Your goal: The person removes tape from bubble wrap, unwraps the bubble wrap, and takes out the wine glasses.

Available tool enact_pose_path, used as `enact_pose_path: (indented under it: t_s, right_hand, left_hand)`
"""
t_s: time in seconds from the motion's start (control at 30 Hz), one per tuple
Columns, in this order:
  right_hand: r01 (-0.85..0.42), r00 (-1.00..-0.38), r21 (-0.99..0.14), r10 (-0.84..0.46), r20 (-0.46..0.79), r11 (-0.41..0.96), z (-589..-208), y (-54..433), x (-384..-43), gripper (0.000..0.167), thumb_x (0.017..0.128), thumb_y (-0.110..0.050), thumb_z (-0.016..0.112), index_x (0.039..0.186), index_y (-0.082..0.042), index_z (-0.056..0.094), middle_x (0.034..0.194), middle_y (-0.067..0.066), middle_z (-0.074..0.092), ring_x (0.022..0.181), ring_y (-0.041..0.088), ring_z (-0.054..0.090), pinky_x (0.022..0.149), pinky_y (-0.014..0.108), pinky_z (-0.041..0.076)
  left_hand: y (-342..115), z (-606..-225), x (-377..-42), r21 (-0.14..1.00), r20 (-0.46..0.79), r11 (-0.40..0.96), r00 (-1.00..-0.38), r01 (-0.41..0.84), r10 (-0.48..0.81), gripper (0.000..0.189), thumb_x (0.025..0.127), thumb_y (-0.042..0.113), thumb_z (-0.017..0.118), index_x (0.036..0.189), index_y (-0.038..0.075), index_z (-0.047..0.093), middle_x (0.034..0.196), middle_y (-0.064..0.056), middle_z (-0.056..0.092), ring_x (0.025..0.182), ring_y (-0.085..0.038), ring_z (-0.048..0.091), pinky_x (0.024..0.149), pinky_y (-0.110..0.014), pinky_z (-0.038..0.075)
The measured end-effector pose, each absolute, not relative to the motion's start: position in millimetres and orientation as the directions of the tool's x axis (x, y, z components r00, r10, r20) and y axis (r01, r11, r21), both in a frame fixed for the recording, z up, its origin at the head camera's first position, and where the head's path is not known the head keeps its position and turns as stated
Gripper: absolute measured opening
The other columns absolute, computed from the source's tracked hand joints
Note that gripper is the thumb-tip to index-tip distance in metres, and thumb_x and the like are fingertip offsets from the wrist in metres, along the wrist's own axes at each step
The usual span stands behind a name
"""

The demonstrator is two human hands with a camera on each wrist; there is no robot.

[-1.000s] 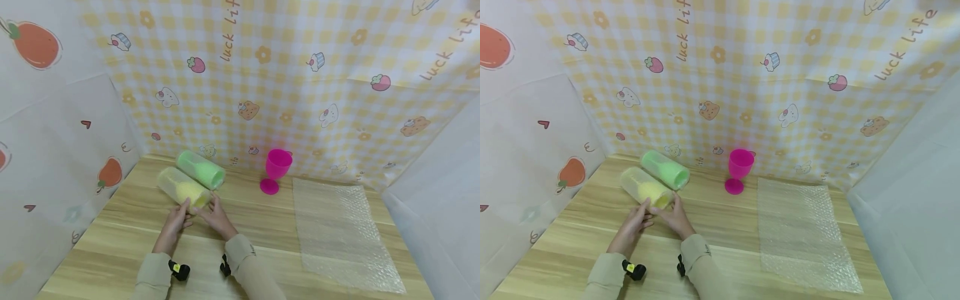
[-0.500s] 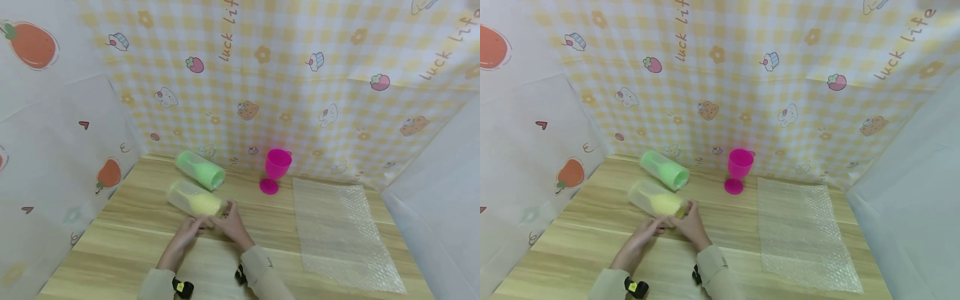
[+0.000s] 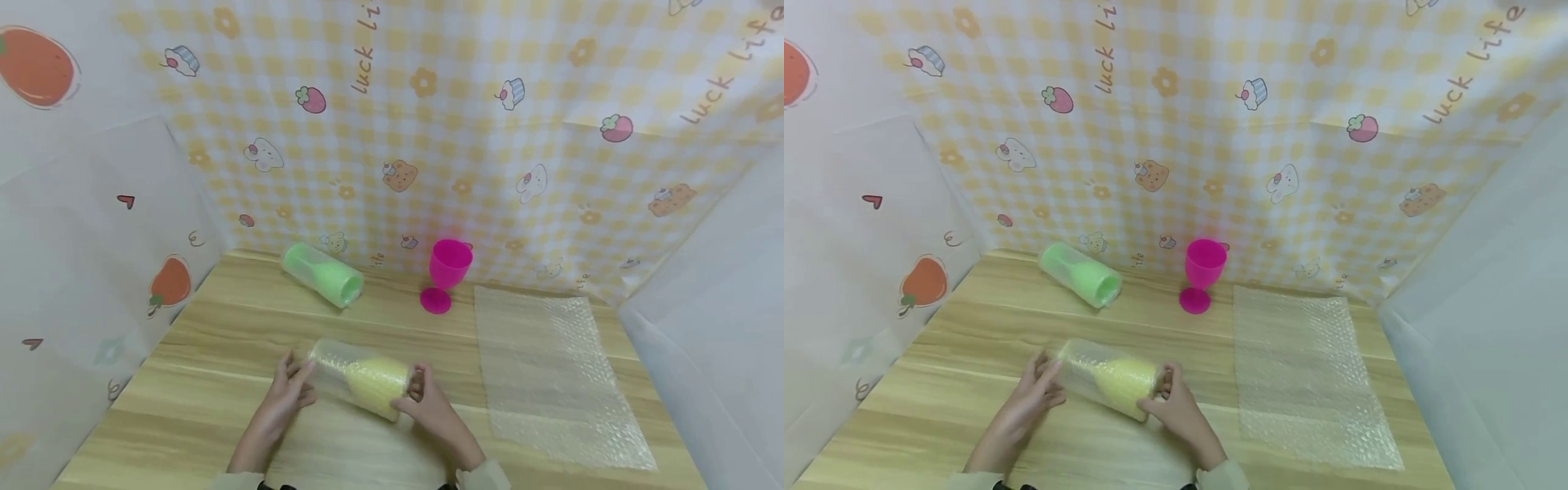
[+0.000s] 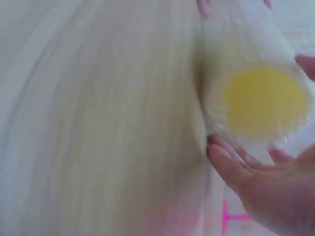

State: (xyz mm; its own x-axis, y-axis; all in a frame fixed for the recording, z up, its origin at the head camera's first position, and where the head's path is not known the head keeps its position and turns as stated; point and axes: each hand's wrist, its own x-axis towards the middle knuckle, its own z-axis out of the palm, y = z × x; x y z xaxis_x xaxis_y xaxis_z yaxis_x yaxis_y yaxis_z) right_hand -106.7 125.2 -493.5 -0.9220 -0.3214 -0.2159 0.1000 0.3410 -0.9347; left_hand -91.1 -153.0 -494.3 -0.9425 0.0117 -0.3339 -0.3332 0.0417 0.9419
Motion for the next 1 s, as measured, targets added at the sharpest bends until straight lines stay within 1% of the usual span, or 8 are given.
enact_pose_path:
  t_s: [0.27, 0.4, 0.57, 0.63, 0.7, 0.8, 0.9, 1.0]
  right_hand:
    - [0.141, -0.846, -0.919, -0.437, -0.305, 0.368, -486.3, 166.0, -104.3, 0.080, 0.082, -0.027, 0.065, 0.144, -0.005, 0.019, 0.136, 0.026, 0.038, 0.120, 0.035, 0.042, 0.100, 0.057, 0.037]
    - [0.138, -0.838, -0.932, -0.461, -0.291, 0.336, -488.1, 174.1, -103.3, 0.076, 0.087, -0.027, 0.059, 0.146, -0.005, 0.018, 0.138, 0.027, 0.037, 0.119, 0.035, 0.044, 0.100, 0.054, 0.039]
    - [0.125, -0.852, -0.949, -0.459, -0.252, 0.290, -489.3, 174.1, -97.7, 0.071, 0.091, -0.023, 0.055, 0.147, -0.002, 0.016, 0.134, 0.029, 0.039, 0.108, 0.027, 0.052, 0.092, 0.041, 0.046]
    - [0.116, -0.876, -0.948, -0.420, -0.238, 0.296, -488.6, 172.2, -94.2, 0.070, 0.092, -0.023, 0.056, 0.146, 0.000, 0.019, 0.132, 0.029, 0.042, 0.105, 0.024, 0.054, 0.087, 0.036, 0.049]
    - [0.111, -0.907, -0.940, -0.354, -0.229, 0.323, -486.7, 169.9, -90.1, 0.067, 0.091, -0.024, 0.059, 0.143, 0.002, 0.027, 0.127, 0.027, 0.048, 0.098, 0.021, 0.057, 0.080, 0.031, 0.053]
    - [0.092, -0.955, -0.908, -0.222, -0.197, 0.408, -481.0, 166.3, -84.7, 0.056, 0.087, -0.028, 0.063, 0.131, 0.002, 0.045, 0.113, 0.018, 0.058, 0.086, 0.012, 0.056, 0.067, 0.022, 0.051]
    - [0.110, -0.973, -0.905, -0.142, -0.183, 0.411, -473.4, 164.0, -81.8, 0.050, 0.086, -0.025, 0.064, 0.127, 0.001, 0.049, 0.106, 0.013, 0.058, 0.077, 0.011, 0.055, 0.062, 0.021, 0.049]
    - [0.153, -0.972, -0.934, -0.123, -0.202, 0.323, -467.0, 162.6, -80.4, 0.061, 0.087, -0.020, 0.064, 0.137, 0.000, 0.036, 0.121, 0.019, 0.050, 0.083, 0.016, 0.060, 0.074, 0.028, 0.053]
  left_hand:
    - [-137.5, -490.4, -77.7, 0.940, -0.125, 0.330, -0.986, -0.081, 0.113, 0.061, 0.093, 0.037, 0.052, 0.145, 0.015, 0.029, 0.150, -0.022, 0.023, 0.135, -0.047, 0.023, 0.108, -0.061, 0.023]
    - [-128.4, -496.7, -72.6, 0.934, -0.106, 0.349, -0.991, -0.072, 0.079, 0.052, 0.093, 0.035, 0.053, 0.138, 0.012, 0.040, 0.140, -0.022, 0.038, 0.125, -0.047, 0.038, 0.102, -0.058, 0.036]
    - [-121.9, -503.6, -69.0, 0.936, -0.081, 0.345, -0.996, -0.067, 0.028, 0.049, 0.093, 0.034, 0.053, 0.136, 0.012, 0.043, 0.136, -0.020, 0.042, 0.122, -0.046, 0.041, 0.099, -0.058, 0.039]
    - [-120.3, -504.6, -68.0, 0.940, -0.082, 0.332, -0.997, -0.075, 0.006, 0.048, 0.092, 0.034, 0.055, 0.134, 0.013, 0.045, 0.132, -0.018, 0.046, 0.115, -0.041, 0.048, 0.095, -0.052, 0.045]
    - [-118.6, -504.1, -67.0, 0.945, -0.094, 0.312, -0.995, -0.095, -0.019, 0.047, 0.091, 0.033, 0.058, 0.132, 0.015, 0.047, 0.114, -0.013, 0.051, 0.090, -0.026, 0.055, 0.077, -0.036, 0.052]
    - [-115.2, -500.3, -65.2, 0.955, -0.101, 0.276, -0.994, -0.111, -0.050, 0.049, 0.085, 0.031, 0.066, 0.129, 0.017, 0.050, 0.099, -0.005, 0.046, 0.072, -0.011, 0.042, 0.059, -0.020, 0.044]
    - [-110.1, -493.1, -60.5, 0.955, -0.041, 0.292, -0.998, -0.056, -0.057, 0.054, 0.079, 0.030, 0.073, 0.127, 0.017, 0.052, 0.112, -0.003, 0.048, 0.088, -0.012, 0.049, 0.074, -0.022, 0.051]
    - [-104.3, -484.7, -54.2, 0.937, 0.062, 0.346, -0.997, 0.045, -0.039, 0.053, 0.074, 0.029, 0.077, 0.119, 0.016, 0.054, 0.122, -0.001, 0.048, 0.104, -0.017, 0.050, 0.088, -0.031, 0.050]
